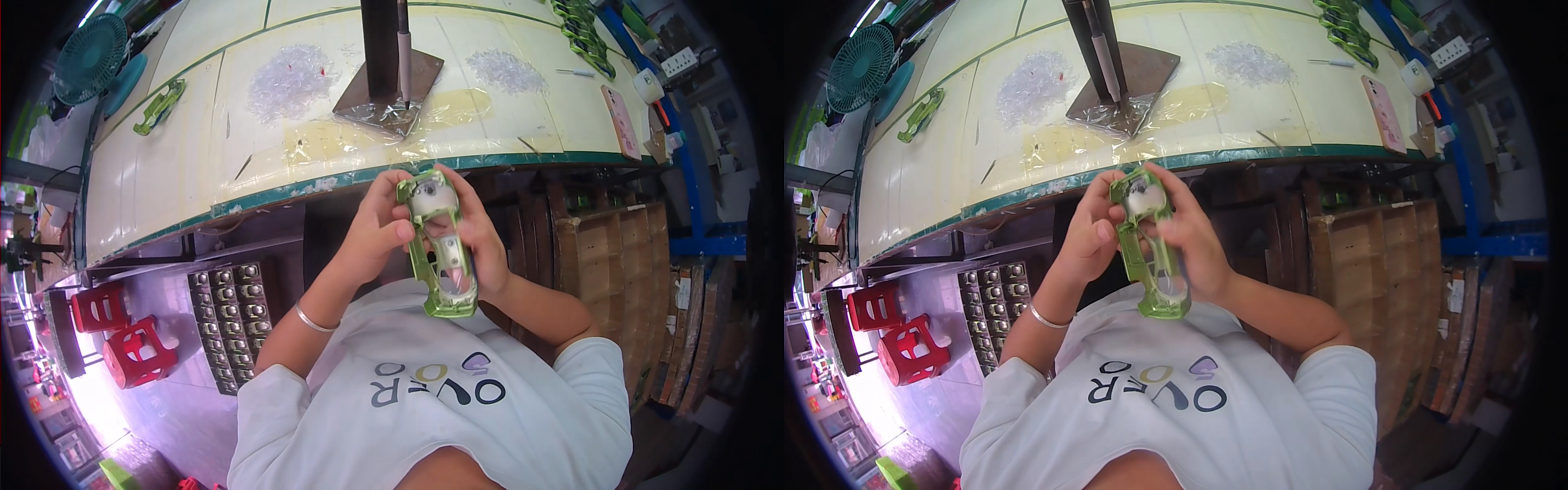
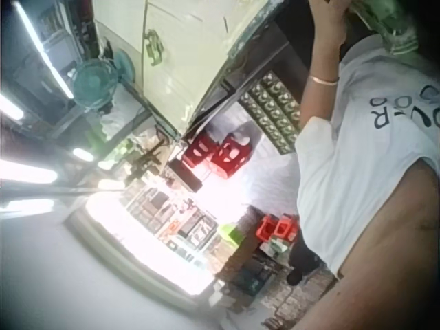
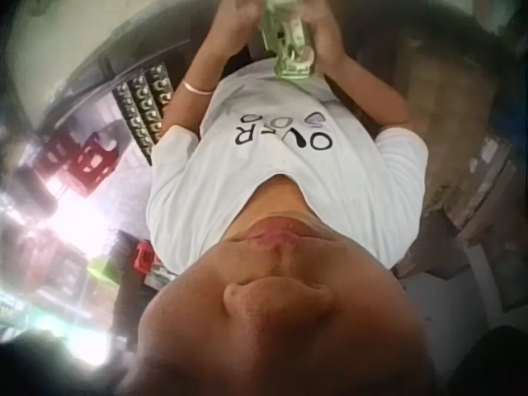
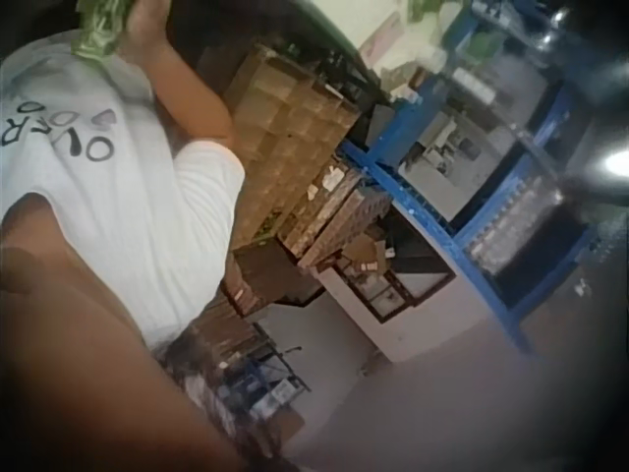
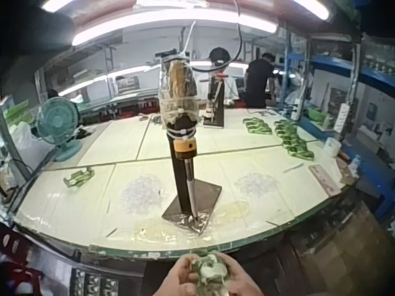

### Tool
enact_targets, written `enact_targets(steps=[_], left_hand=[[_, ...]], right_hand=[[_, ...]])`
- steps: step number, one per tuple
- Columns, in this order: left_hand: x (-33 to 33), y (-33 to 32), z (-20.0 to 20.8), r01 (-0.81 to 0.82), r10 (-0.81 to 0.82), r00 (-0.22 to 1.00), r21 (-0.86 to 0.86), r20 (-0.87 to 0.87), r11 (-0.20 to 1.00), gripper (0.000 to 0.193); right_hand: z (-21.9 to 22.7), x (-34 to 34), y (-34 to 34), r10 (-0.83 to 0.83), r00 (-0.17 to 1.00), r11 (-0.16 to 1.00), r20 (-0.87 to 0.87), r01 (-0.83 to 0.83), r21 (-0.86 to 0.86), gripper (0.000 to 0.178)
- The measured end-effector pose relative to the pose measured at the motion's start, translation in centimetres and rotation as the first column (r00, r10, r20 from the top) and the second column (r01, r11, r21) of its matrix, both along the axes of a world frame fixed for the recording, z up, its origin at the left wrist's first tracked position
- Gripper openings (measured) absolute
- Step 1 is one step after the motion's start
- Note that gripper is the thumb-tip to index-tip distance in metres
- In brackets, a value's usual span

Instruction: The person assembles green plastic frames by inserting small black components into them. They handle the parts one by one, using their fingers to press the components into place, and occasionally use a white marker to mark the parts. The finished assemblies are placed on the table.

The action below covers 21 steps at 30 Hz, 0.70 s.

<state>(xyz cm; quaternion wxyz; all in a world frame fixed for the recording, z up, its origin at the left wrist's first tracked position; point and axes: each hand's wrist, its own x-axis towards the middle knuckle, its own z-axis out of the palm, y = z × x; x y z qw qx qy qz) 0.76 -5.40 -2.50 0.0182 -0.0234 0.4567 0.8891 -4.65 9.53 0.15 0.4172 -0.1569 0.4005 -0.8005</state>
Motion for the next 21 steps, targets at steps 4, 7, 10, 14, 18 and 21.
enact_targets(steps=[4,7,10,14,18,21], left_hand=[[-1.4,1.3,0.4,-0.123,0.127,0.992,0.199,-0.005,0.972,0.093],[-2.5,1.1,0.6,-0.121,0.133,0.989,0.164,-0.062,0.979,0.101],[-3.4,0.3,2.8,-0.079,0.094,0.994,0.235,-0.054,0.969,0.096],[-4.0,-0.2,3.4,-0.08,0.104,0.991,0.242,-0.089,0.967,0.089],[-4.1,-0.4,4.2,-0.085,0.111,0.989,0.236,-0.098,0.968,0.086],[-3.9,-0.6,4.6,-0.08,0.101,0.992,0.236,-0.079,0.969,0.083]], right_hand=[[-0.5,-2.0,-2.8,-0.073,0.824,0.986,0.562,0.143,-0.082,0.044],[0.6,-3.1,-3.7,-0.008,0.886,0.976,0.463,0.107,-0.188,0.047],[2.1,-3.7,-4.6,-0.05,0.873,0.975,0.485,0.147,-0.165,0.049],[3.0,-4.0,-4.9,-0.003,0.87,0.964,0.492,0.134,-0.23,0.051],[2.8,-4.2,-4.9,0.046,0.908,0.961,0.417,0.074,-0.267,0.05],[3.0,-4.2,-4.8,0.046,0.916,0.96,0.399,0.069,-0.27,0.048]])
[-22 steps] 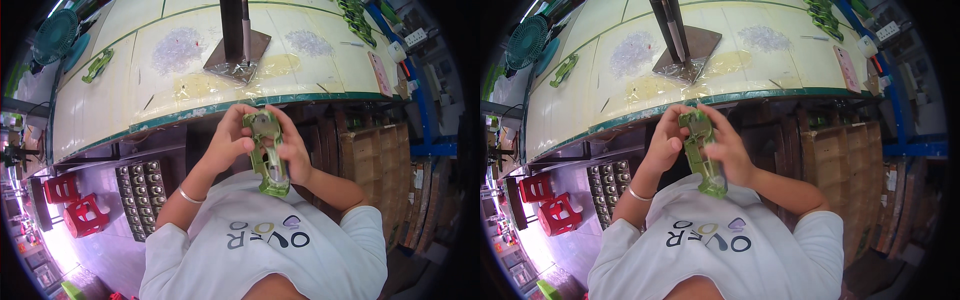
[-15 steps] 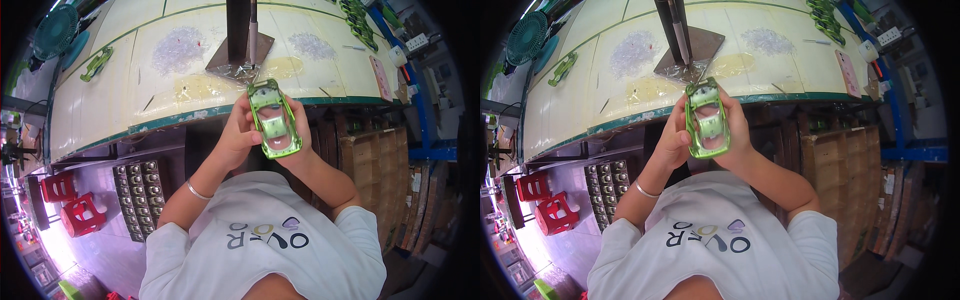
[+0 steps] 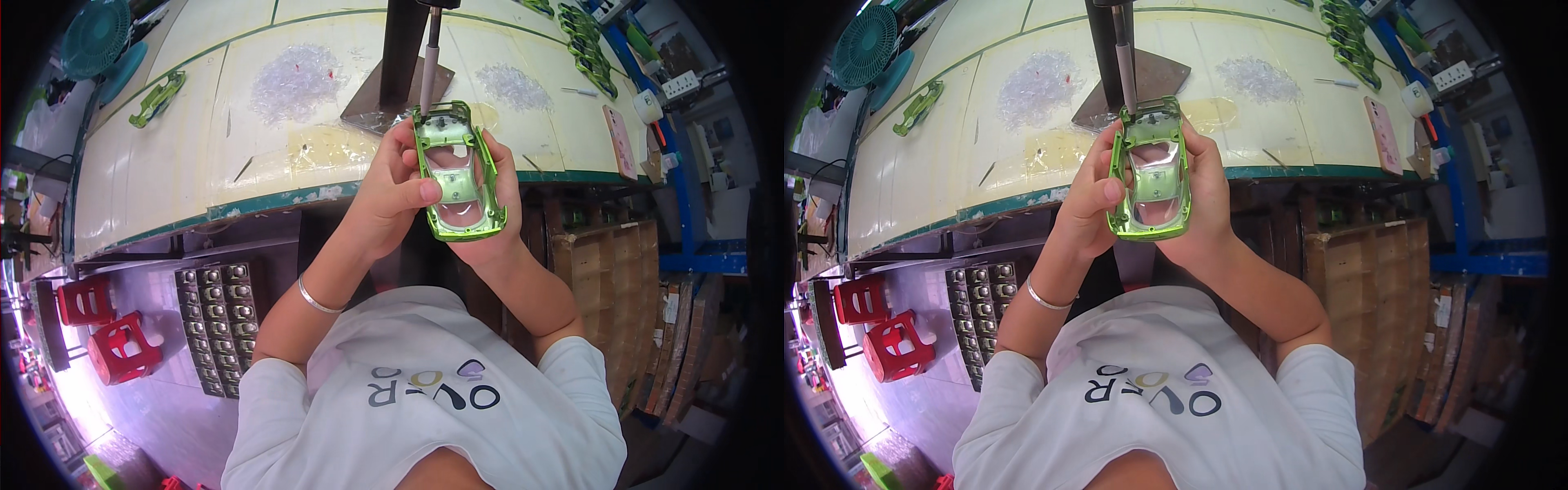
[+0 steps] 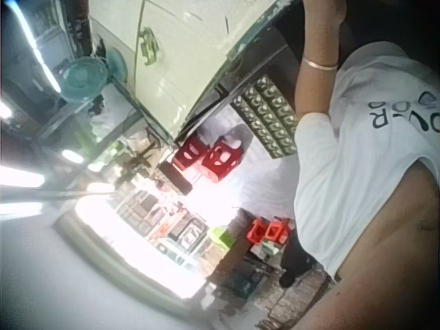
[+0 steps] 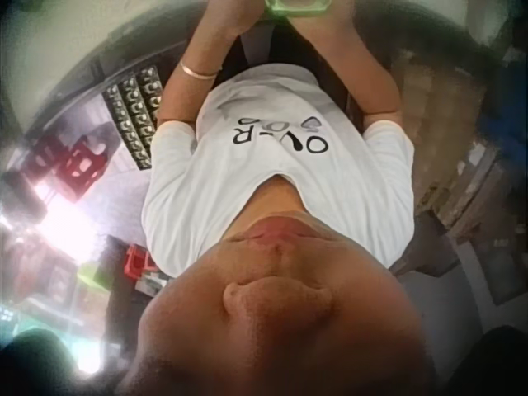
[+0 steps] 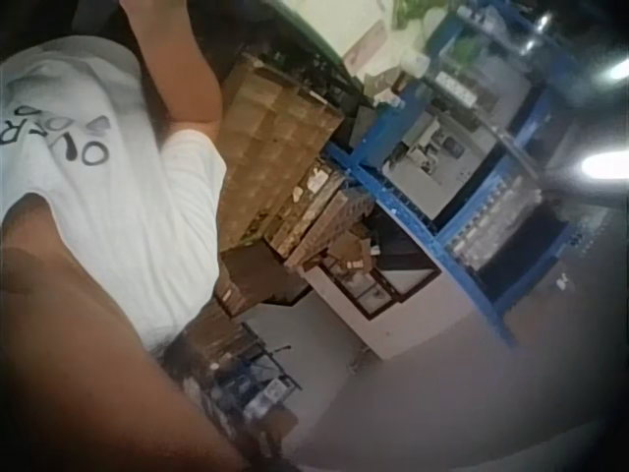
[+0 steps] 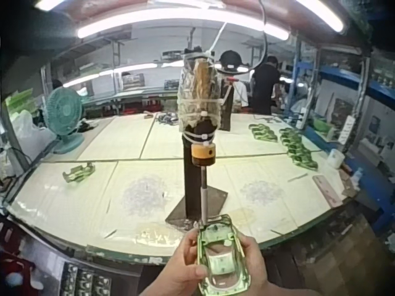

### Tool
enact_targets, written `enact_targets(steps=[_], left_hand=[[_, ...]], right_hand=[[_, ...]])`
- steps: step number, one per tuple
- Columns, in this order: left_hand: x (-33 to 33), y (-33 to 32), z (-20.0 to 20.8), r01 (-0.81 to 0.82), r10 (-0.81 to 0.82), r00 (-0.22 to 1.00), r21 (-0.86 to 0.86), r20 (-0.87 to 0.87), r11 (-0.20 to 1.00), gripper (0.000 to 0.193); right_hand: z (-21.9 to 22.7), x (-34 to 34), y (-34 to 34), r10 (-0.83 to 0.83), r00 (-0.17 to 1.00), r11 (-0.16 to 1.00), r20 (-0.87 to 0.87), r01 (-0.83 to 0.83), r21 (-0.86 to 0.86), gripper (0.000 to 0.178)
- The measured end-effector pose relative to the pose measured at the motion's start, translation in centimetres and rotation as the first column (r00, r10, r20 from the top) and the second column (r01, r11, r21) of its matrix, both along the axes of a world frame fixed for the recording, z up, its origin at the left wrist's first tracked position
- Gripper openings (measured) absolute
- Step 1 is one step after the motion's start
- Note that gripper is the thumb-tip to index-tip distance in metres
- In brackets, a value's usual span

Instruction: The person assembles green plastic frames by inserting small black components into them. They handle the parts one by one, using their fingers to press the components into place, and occasionally use a white marker to mark the parts. The finished assemblies are placed on the table.

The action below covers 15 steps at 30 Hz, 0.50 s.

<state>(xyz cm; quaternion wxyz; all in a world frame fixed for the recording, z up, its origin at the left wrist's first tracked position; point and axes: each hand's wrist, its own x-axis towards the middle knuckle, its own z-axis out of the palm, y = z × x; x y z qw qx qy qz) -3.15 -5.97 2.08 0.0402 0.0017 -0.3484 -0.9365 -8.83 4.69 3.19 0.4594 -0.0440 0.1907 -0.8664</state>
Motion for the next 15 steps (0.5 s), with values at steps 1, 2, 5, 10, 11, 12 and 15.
enact_targets(steps=[1,2,5,10,11,12,15], left_hand=[[0.1,0.0,0.1,0.005,-0.005,1.0,0.003,0.008,1.0,0.082],[0.1,0.0,0.1,-0.004,0.004,1.0,-0.012,0.012,1.0,0.084],[0.1,0.0,0.4,-0.022,0.023,0.999,-0.052,0.029,0.998,0.088],[0.1,-0.3,0.9,0.018,-0.015,0.999,-0.078,0.041,0.997,0.082],[0.0,-0.3,1.0,0.022,-0.019,0.999,-0.084,0.037,0.996,0.081],[0.0,-0.4,1.2,0.025,-0.022,0.999,-0.09,0.032,0.996,0.08],[0.0,-0.5,1.8,0.01,-0.005,0.999,-0.095,0.051,0.995,0.075]], right_hand=[[0.2,0.1,0.0,-0.011,1.0,1.0,0.013,0.011,0.001,0.047],[0.4,0.2,-0.1,-0.021,0.999,1.0,0.025,0.021,0.001,0.046],[0.8,0.3,0.1,0.022,1.0,0.999,0.014,-0.021,-0.046,0.044],[1.3,0.5,0.3,0.024,0.999,0.995,0.041,-0.02,-0.098,0.042],[1.3,0.6,0.3,0.024,0.999,0.995,0.047,-0.019,-0.101,0.042],[1.4,0.6,0.4,0.021,0.999,0.996,0.043,-0.017,-0.087,0.042],[1.5,0.6,0.5,0.005,0.999,0.999,0.042,-0.003,-0.05,0.043]])
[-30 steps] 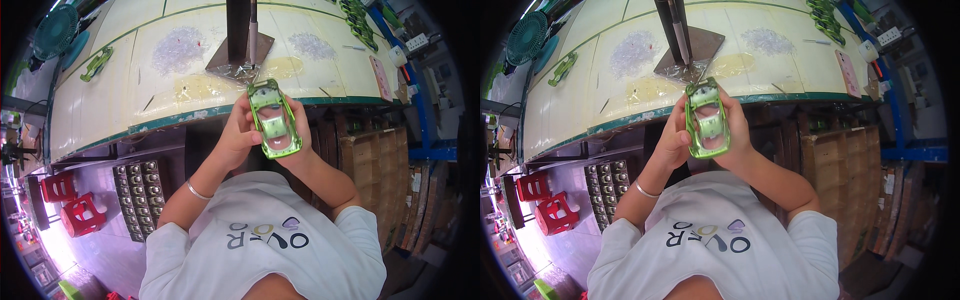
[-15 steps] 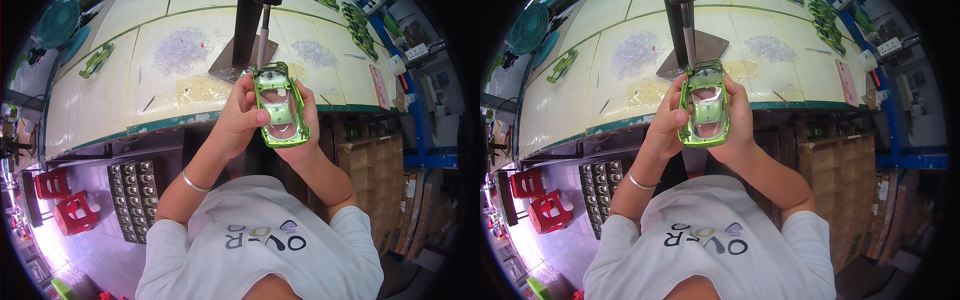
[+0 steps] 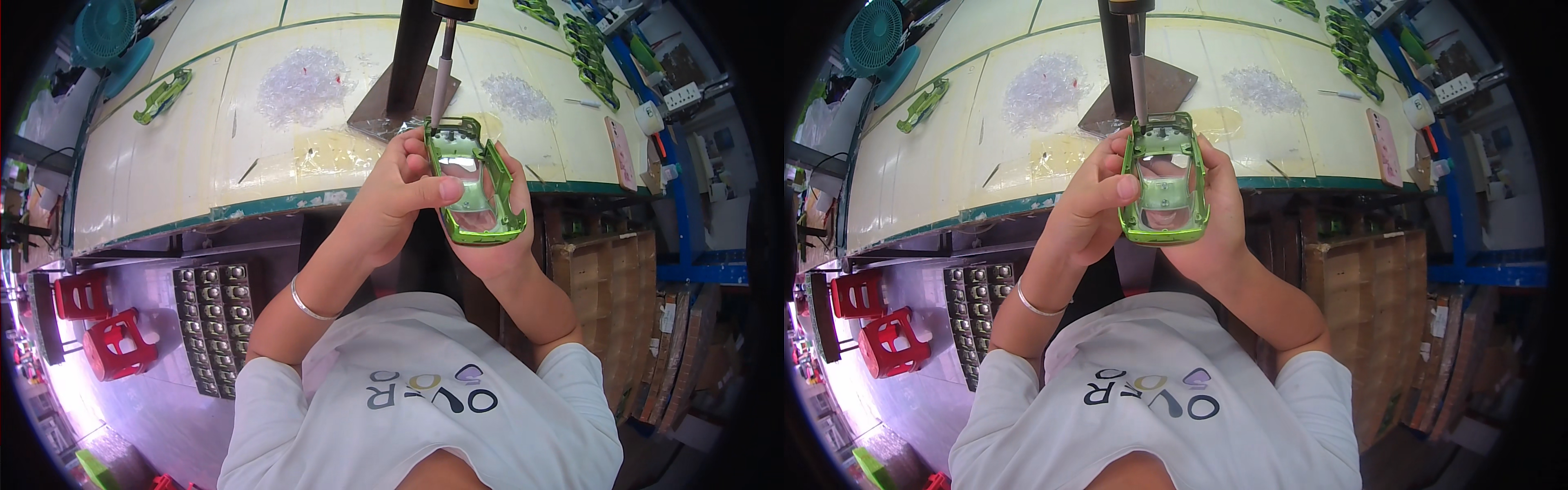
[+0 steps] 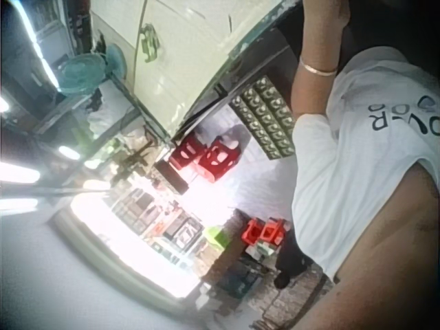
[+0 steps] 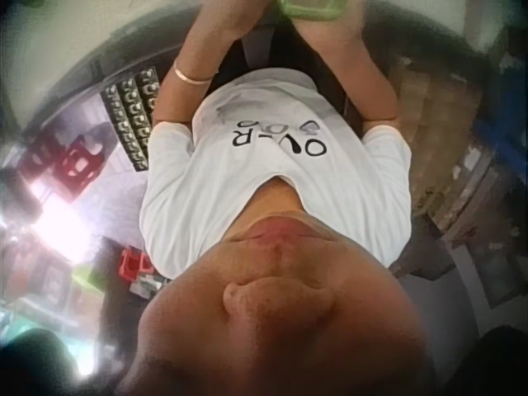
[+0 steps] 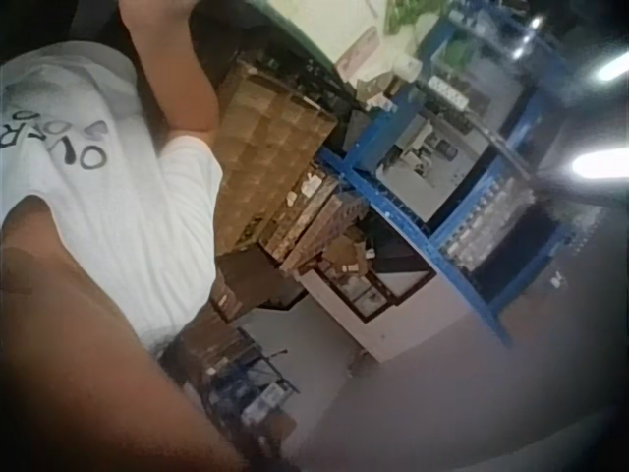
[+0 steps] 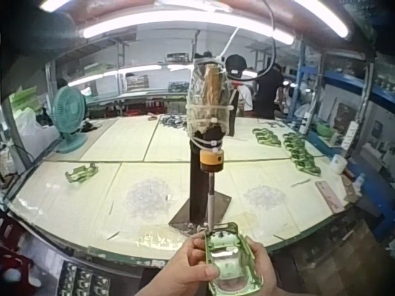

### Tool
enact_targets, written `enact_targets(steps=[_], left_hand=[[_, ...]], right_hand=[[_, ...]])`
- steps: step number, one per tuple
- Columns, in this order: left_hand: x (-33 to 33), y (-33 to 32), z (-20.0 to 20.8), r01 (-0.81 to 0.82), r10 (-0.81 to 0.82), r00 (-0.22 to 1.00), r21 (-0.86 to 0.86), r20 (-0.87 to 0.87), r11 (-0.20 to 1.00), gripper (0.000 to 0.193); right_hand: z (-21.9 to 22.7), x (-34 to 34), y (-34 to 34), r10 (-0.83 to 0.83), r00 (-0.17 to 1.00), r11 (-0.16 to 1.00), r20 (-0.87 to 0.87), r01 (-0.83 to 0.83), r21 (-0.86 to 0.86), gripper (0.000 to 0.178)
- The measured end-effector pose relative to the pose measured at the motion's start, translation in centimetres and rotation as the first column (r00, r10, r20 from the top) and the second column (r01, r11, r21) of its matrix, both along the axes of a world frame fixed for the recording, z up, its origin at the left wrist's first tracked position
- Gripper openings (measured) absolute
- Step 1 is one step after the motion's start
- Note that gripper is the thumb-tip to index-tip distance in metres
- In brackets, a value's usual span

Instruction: The person assembles green plastic frames by inserting small black components into them. They handle the parts one by one, using their fingers to press the components into place, and occasionally use a white marker to mark the parts. The finished assemblies are placed on the table.

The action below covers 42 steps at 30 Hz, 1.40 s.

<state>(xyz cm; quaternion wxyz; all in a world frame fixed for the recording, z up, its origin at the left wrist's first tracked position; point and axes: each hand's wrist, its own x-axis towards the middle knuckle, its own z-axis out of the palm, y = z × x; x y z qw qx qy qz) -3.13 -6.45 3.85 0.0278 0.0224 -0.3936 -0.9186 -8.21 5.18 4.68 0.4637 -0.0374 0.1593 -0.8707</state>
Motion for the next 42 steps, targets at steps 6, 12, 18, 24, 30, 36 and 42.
enact_targets(steps=[6,12,18,24,30,36,42], left_hand=[[0.0,-0.5,0.7,0.035,-0.032,0.999,-0.083,0.043,0.996,0.084],[-0.1,-0.3,1.1,0.033,-0.025,0.997,-0.103,0.077,0.994,0.084],[-0.2,0.0,0.2,-0.047,0.053,0.998,-0.127,0.042,0.991,0.092],[0.7,0.2,-1.3,-0.052,0.051,0.999,-0.118,-0.01,0.992,0.101],[2.0,0.4,-1.6,-0.011,-0.002,0.997,-0.175,-0.078,0.984,0.108],[2.5,1.1,-0.8,-0.077,0.052,0.99,-0.19,-0.134,0.979,0.115],[3.1,1.2,-0.8,-0.089,0.062,0.987,-0.184,-0.146,0.979,0.119]], right_hand=[[0.2,-0.1,0.2,-0.049,0.998,0.991,-0.037,0.053,0.122,0.048],[0.2,-0.1,0.4,-0.052,0.991,0.956,-0.122,0.085,0.282,0.056],[-0.6,-0.6,-0.2,-0.089,0.986,0.942,-0.141,0.129,0.309,0.054],[-2.4,-2.3,0.3,0.149,0.976,0.974,-0.16,-0.118,0.192,0.045],[-3.9,-4.1,0.4,0.341,0.94,0.938,-0.013,-0.341,-0.055,0.057],[-4.3,-5.2,0.4,0.435,0.9,0.877,-0.027,-0.431,-0.211,0.062],[-4.4,-5.3,0.3,0.489,0.871,0.827,-0.045,-0.48,-0.294,0.065]])
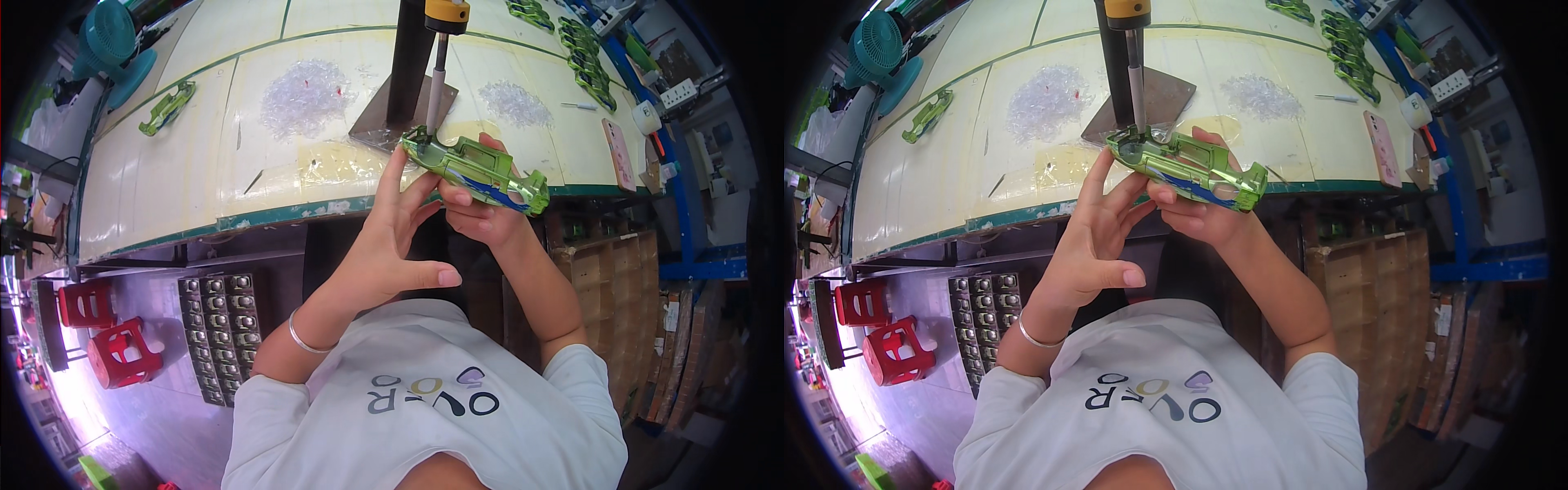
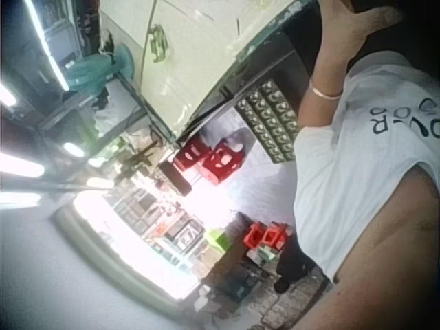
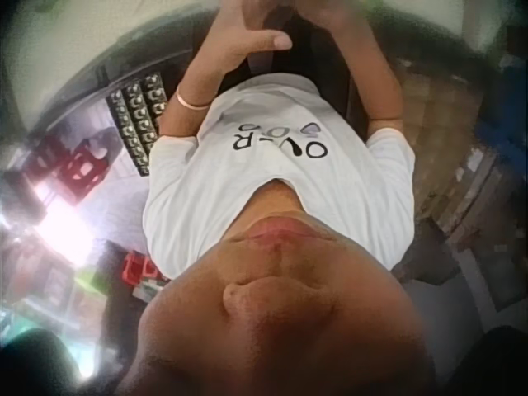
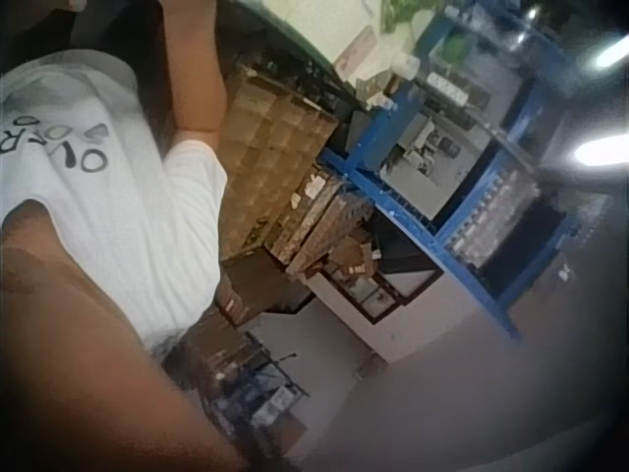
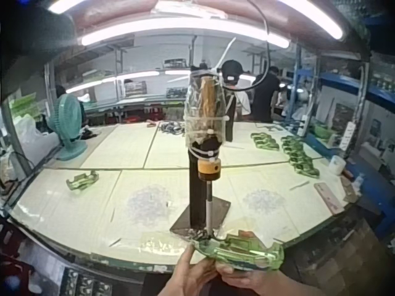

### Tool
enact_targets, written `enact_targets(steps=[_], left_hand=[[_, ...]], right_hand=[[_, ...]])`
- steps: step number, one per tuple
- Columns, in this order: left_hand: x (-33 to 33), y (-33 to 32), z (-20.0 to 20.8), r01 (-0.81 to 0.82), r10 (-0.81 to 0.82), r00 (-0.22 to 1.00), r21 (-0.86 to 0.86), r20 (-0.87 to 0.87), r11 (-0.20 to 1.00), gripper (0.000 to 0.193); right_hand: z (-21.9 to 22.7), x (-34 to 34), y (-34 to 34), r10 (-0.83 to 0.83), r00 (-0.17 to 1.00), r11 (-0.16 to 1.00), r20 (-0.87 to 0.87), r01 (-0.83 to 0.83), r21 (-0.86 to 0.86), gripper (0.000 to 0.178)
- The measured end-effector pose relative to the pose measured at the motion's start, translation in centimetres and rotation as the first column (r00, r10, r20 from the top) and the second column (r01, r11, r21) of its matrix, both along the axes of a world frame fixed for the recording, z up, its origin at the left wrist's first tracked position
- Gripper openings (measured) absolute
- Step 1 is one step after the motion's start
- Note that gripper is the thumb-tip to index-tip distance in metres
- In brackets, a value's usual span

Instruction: The person assembles green plastic frames by inserting small black components into them. They handle the parts one by one, using their fingers to press the components into place, and occasionally use a white marker to mark the parts. The finished assemblies are placed on the table.

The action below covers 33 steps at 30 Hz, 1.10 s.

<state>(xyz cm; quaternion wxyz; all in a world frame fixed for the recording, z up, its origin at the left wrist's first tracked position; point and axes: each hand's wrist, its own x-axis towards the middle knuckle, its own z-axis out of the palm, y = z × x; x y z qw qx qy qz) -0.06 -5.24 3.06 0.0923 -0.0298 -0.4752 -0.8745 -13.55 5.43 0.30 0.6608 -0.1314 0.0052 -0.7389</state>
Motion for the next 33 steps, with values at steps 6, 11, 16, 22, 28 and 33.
enact_targets(steps=[6,11,16,22,28,33], left_hand=[[0.1,0.0,0.4,0.017,-0.017,1.0,0.024,-0.014,1.0,0.121],[0.0,0.0,0.7,0.037,-0.035,0.999,0.043,-0.025,0.998,0.122],[-0.1,0.1,0.9,0.054,-0.052,0.998,0.044,-0.038,0.998,0.121],[-0.1,0.0,0.8,0.052,-0.05,0.998,0.041,-0.039,0.998,0.12],[0.3,-0.3,-1.4,0.059,-0.061,0.996,0.024,0.072,0.998,0.113],[3.4,-3.2,-3.1,0.251,-0.214,0.925,-0.081,0.313,0.965,0.073]], right_hand=[[0.1,0.0,0.2,0.037,0.998,0.999,0.041,-0.037,0.001,0.064],[0.5,0.0,0.3,0.039,0.998,0.999,0.044,-0.04,0.013,0.064],[0.9,-0.1,0.5,0.016,0.999,0.997,0.041,-0.019,0.068,0.063],[0.9,-0.2,0.6,0.042,0.999,0.998,0.034,-0.043,0.054,0.064],[1.3,1.3,1.5,-0.088,0.995,0.924,0.045,0.065,0.377,0.054],[2.4,3.5,7.0,-0.16,0.986,0.757,-0.05,0.155,0.635,0.048]])
